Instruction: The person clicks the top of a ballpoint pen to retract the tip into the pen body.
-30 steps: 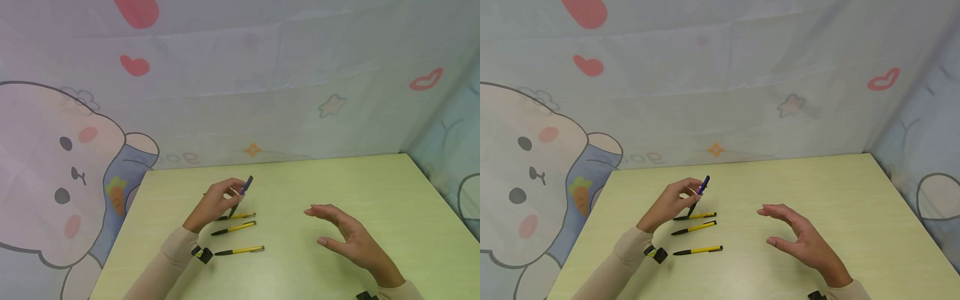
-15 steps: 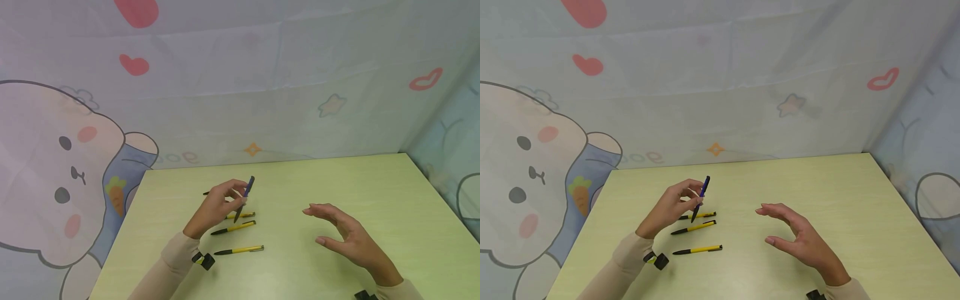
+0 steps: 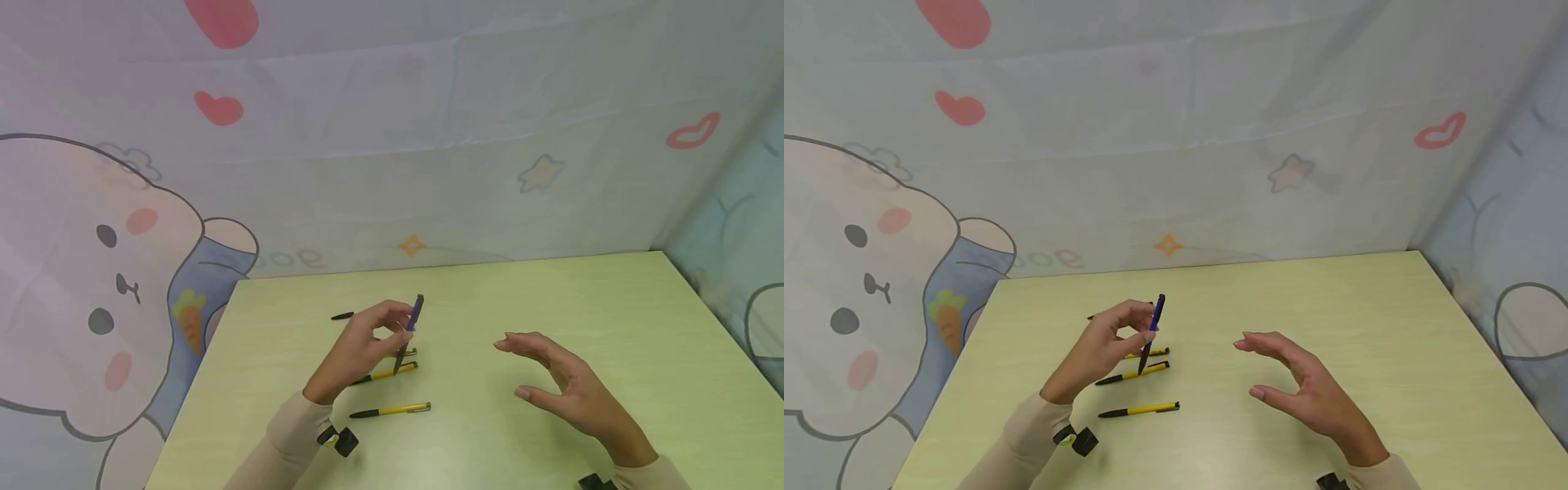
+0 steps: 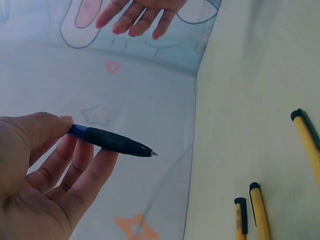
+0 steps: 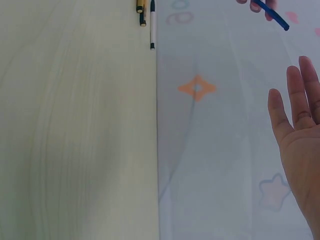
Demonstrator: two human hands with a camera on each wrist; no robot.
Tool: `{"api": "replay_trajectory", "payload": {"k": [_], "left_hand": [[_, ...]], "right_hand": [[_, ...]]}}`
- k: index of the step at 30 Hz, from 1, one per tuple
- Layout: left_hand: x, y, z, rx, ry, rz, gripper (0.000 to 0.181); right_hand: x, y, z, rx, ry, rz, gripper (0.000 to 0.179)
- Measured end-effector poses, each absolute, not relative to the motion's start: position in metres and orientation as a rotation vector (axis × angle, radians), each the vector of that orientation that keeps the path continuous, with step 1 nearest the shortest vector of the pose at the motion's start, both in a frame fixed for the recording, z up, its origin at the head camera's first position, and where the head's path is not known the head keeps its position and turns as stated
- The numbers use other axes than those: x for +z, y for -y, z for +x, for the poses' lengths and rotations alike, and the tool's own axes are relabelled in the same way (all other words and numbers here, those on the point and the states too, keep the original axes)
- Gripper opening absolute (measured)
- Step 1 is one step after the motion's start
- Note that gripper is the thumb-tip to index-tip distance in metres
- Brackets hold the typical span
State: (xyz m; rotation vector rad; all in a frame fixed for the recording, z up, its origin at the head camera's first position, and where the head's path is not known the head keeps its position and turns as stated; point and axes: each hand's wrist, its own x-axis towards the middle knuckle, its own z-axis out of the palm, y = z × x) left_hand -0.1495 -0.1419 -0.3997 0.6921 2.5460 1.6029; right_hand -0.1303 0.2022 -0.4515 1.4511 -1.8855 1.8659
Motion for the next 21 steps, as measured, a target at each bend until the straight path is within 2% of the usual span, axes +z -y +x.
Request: {"api": "replay_trajectory", "payload": {"k": [21], "left_hand": [[-0.402,0.123,-0.129,1.781,-2.340,0.611,0.031]], "right_hand": [[-0.448,-0.206,-0.133,1.850,1.916,1.433,0.073]]}}
